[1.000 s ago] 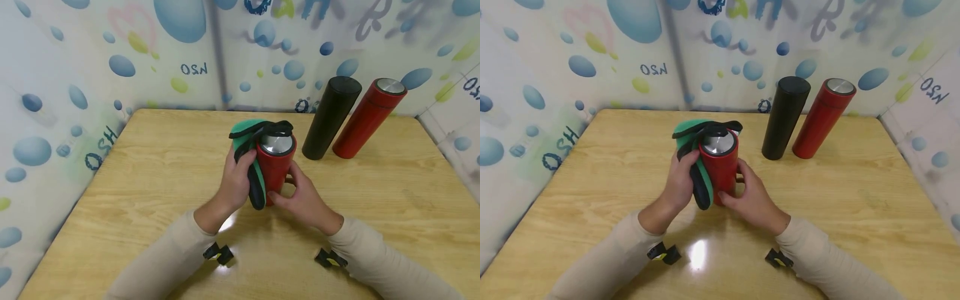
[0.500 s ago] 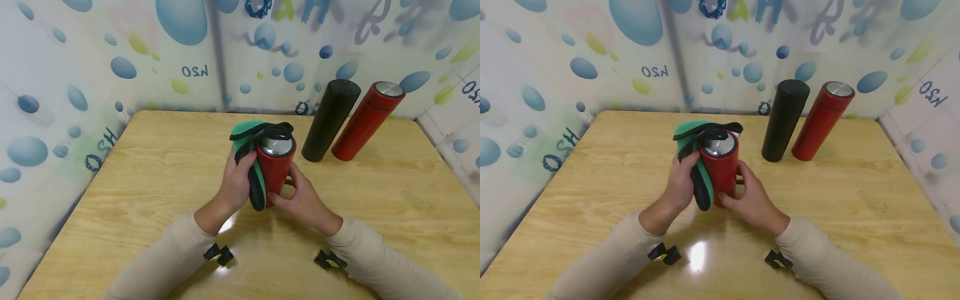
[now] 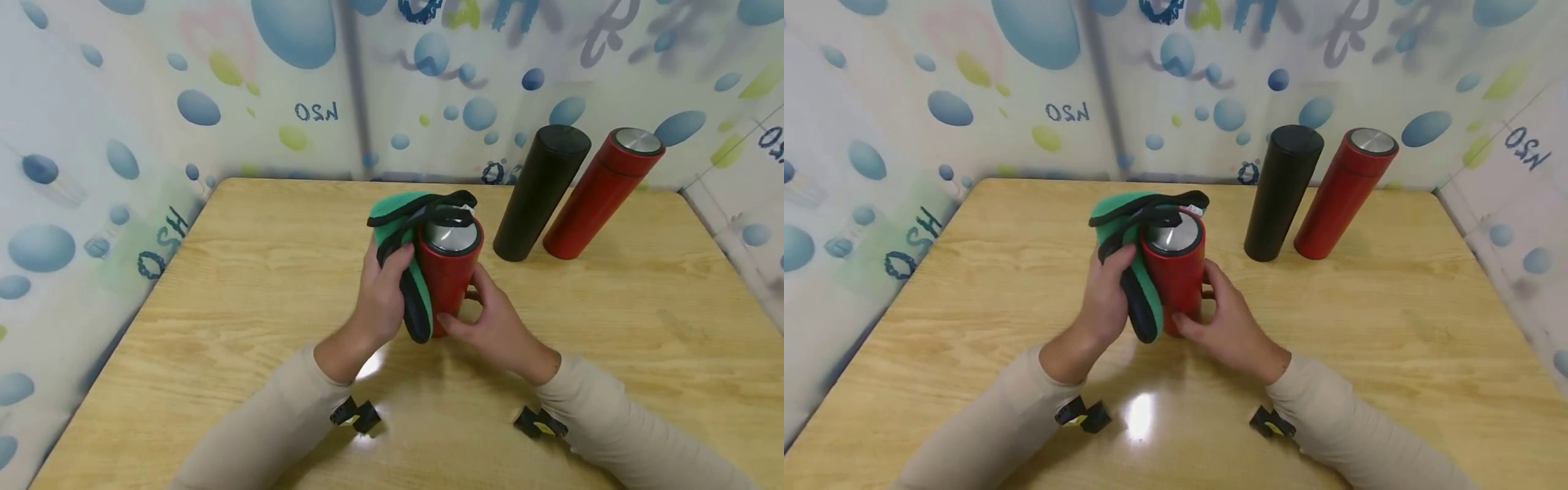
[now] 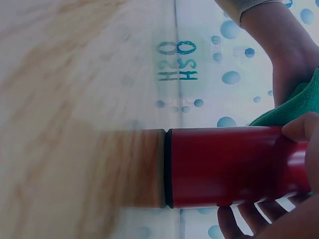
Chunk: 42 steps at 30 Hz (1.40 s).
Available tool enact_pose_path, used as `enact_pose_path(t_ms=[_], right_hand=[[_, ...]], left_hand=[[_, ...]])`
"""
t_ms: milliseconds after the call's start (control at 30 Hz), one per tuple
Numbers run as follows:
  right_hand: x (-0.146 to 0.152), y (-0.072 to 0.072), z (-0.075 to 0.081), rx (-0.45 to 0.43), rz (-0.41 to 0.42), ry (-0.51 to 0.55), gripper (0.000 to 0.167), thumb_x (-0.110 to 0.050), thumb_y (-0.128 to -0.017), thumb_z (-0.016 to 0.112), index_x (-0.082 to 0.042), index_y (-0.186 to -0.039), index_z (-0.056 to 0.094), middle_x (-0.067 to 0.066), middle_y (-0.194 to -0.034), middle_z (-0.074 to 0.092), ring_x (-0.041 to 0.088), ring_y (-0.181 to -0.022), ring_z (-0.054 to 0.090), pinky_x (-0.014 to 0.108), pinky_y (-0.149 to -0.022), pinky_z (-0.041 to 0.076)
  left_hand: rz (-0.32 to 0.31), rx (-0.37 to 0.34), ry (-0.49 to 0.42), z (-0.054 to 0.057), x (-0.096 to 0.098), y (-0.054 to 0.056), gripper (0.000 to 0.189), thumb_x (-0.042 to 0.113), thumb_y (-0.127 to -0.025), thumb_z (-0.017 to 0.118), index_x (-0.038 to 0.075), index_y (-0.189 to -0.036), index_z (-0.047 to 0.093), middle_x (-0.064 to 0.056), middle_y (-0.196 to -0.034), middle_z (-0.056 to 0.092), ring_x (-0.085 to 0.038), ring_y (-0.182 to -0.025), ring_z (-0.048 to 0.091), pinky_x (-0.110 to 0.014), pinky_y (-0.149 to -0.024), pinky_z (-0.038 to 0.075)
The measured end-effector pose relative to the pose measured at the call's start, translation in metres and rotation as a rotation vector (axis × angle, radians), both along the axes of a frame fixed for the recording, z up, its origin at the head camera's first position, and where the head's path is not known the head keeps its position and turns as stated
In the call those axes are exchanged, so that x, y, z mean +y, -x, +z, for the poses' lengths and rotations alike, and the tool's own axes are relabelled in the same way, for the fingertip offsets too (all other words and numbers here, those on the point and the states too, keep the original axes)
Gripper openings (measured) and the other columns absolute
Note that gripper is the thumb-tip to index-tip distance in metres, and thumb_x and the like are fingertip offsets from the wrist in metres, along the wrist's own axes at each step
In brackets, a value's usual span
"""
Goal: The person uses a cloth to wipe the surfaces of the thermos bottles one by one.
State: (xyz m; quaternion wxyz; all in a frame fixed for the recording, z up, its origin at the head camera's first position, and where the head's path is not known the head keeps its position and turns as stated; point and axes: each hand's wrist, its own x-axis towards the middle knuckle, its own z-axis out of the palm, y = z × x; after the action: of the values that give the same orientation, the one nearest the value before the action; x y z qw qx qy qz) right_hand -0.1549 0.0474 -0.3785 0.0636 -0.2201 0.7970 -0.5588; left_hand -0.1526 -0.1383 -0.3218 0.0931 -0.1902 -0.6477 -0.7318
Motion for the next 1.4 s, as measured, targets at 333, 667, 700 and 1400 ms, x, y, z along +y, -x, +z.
enact_pose_path(t_ms=[333,667,700,1400], right_hand=[[-0.0016,-0.0023,-0.0001,-0.008,-0.001,0.000,0.076,-0.011,-0.086,0.073,-0.019,-0.150,0.032,0.002,-0.148,0.046,0.026,-0.134,0.045,0.058,-0.109,0.041],[-0.0010,-0.0009,-0.0017,-0.005,0.004,0.006,0.078,-0.011,-0.087,0.073,-0.020,-0.151,0.030,0.001,-0.150,0.044,0.026,-0.136,0.044,0.058,-0.110,0.040],[-0.0010,-0.0009,-0.0014,-0.003,0.003,0.006,0.078,-0.011,-0.086,0.073,-0.021,-0.151,0.030,0.000,-0.151,0.044,0.025,-0.136,0.044,0.058,-0.110,0.040],[-0.0018,0.0005,-0.0046,0.026,0.002,0.014,0.078,-0.010,-0.086,0.072,-0.020,-0.151,0.031,0.002,-0.151,0.044,0.025,-0.138,0.044,0.059,-0.110,0.039]], left_hand=[[-0.023,-0.048,0.029,-0.0025,0.0005,-0.0012,0.045,0.019,-0.098,0.035,0.002,-0.140,0.037,-0.015,-0.133,0.052,-0.017,-0.121,0.051,-0.041,-0.110,0.043],[-0.020,-0.022,0.018,-0.0032,0.0020,0.0005,0.046,0.017,-0.097,0.036,0.000,-0.139,0.037,-0.016,-0.133,0.053,-0.015,-0.121,0.051,-0.042,-0.112,0.041],[-0.019,-0.018,0.017,-0.0031,0.0022,0.0006,0.046,0.017,-0.097,0.036,0.000,-0.140,0.037,-0.017,-0.133,0.053,-0.015,-0.121,0.051,-0.042,-0.112,0.041],[-0.022,-0.017,0.016,-0.0051,0.0027,0.0016,0.046,0.018,-0.097,0.036,-0.001,-0.139,0.037,-0.018,-0.132,0.053,-0.015,-0.121,0.052,-0.042,-0.111,0.042]])
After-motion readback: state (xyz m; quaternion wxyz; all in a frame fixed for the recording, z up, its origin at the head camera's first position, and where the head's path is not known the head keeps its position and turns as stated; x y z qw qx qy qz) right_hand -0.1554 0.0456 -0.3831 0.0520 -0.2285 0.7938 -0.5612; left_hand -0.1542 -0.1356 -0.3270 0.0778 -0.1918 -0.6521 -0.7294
